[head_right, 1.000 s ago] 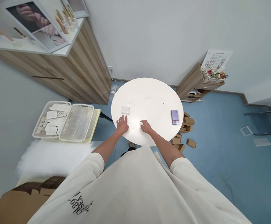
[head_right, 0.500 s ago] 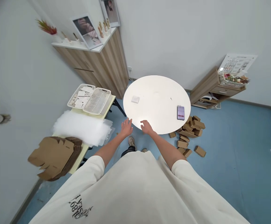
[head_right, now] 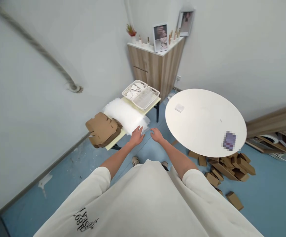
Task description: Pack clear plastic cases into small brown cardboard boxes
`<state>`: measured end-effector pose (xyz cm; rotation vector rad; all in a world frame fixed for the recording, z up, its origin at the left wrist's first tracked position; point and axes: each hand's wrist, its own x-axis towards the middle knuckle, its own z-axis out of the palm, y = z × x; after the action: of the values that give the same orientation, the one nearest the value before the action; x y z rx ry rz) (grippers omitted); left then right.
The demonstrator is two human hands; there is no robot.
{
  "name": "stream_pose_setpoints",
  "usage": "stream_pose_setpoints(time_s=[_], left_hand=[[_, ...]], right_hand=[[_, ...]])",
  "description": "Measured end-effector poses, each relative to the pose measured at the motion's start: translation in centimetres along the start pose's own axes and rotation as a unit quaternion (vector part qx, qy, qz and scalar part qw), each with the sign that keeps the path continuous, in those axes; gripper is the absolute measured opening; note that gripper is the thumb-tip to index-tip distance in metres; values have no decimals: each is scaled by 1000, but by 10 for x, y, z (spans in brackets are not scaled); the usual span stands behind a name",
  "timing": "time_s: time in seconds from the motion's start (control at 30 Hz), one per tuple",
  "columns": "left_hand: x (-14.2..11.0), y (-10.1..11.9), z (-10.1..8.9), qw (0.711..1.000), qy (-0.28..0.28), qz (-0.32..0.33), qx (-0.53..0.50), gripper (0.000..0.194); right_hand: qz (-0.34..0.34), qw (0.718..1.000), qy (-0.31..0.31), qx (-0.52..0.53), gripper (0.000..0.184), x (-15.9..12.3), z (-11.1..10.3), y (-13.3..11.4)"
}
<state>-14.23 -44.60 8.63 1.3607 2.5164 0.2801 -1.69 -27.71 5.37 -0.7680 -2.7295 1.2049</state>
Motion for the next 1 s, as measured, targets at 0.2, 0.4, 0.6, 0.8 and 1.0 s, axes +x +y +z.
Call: stream_pose_setpoints(time_s=[0.2, 0.4, 0.6, 0.8, 1.0], left_hand=[[-37, -110, -25, 997, 45, -61, -16, 59], [-65, -223, -47, 990, 27, -137, -7, 61], [-80, -288, -46, 980, -55, -189, -1, 62], [-83, -307, -47, 974, -80, -204, -64, 50], [-88, -303, -45, 983, -56, -171, -41, 35]], right_hand=[[-43, 998, -35, -20, 36, 41, 74, -79], [-69, 995, -64, -34, 37, 72, 135, -146], [-98, 990, -83, -57, 39, 87, 170, -186], [-125, 980, -108, -109, 39, 100, 181, -206], [-190, 951, -123, -211, 43, 117, 191, -233]])
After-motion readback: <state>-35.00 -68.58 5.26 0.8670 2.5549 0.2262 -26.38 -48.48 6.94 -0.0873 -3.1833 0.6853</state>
